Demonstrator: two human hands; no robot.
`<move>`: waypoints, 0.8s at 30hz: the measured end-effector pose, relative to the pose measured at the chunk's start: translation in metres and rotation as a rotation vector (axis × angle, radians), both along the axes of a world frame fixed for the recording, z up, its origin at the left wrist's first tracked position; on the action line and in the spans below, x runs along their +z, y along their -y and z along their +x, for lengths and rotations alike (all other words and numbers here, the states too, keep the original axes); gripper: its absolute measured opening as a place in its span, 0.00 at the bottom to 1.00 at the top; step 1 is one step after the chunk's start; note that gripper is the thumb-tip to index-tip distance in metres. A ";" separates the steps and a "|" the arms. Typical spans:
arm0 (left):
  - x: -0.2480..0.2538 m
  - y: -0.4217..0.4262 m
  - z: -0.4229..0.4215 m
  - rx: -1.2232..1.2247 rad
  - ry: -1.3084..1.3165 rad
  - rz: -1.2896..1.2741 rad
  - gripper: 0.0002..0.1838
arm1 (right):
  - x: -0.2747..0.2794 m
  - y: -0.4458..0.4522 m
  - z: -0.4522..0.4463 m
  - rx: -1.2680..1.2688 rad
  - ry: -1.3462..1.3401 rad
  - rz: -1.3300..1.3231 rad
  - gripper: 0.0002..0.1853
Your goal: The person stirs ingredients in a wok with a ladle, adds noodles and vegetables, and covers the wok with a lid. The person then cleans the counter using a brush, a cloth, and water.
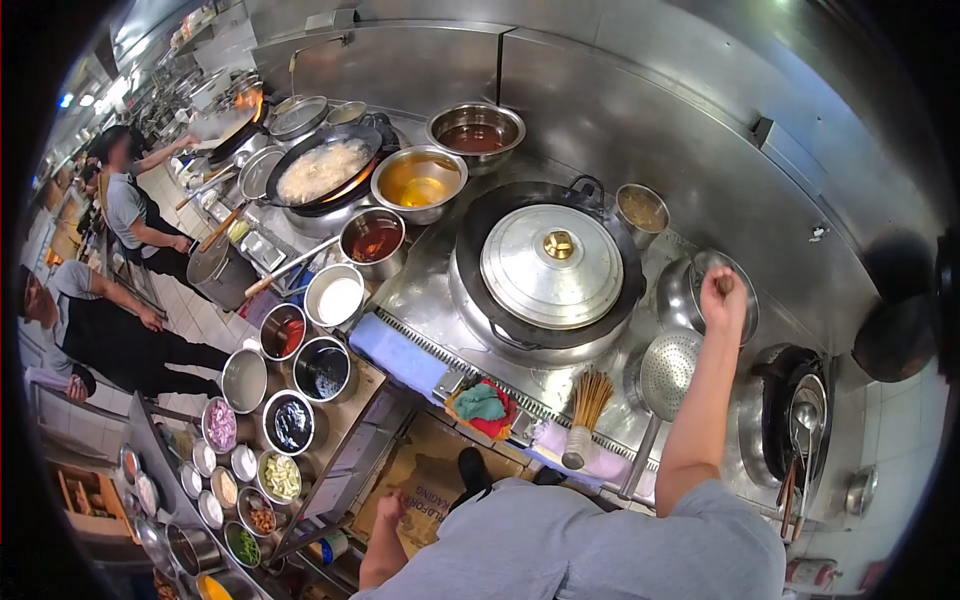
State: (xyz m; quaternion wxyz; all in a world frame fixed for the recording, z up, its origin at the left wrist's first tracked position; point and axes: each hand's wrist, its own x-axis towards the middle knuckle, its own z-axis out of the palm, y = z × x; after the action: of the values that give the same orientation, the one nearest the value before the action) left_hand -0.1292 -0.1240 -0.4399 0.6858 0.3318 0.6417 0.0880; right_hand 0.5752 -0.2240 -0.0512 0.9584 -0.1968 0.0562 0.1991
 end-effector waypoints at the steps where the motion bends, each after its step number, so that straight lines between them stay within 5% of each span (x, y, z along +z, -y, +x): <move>1: -0.002 0.009 -0.008 0.068 -0.006 -0.085 0.07 | 0.009 -0.016 0.000 0.005 0.006 -0.002 0.06; 7: 0.003 0.029 -0.029 0.329 0.032 -0.236 0.06 | 0.045 -0.102 0.027 0.210 0.028 0.155 0.04; 16: 0.010 0.004 -0.026 0.316 0.145 -0.127 0.06 | 0.044 -0.165 0.081 0.620 0.008 0.009 0.06; 19: 0.015 -0.006 -0.028 0.262 0.029 -0.153 0.06 | 0.017 -0.129 0.043 0.574 0.068 -0.463 0.05; 21: 0.015 -0.011 -0.033 0.257 -0.008 -0.168 0.06 | -0.002 -0.072 0.016 0.490 0.479 -0.951 0.02; 24: 0.014 -0.024 -0.042 0.184 -0.053 -0.158 0.06 | -0.008 0.011 -0.024 0.250 0.575 -1.347 0.10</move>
State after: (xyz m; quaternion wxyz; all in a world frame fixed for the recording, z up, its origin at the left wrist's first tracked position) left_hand -0.1708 -0.0998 -0.4256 0.6816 0.2187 0.6924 0.0911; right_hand 0.5508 -0.2346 -0.0596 0.5770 -0.7913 -0.1098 0.1698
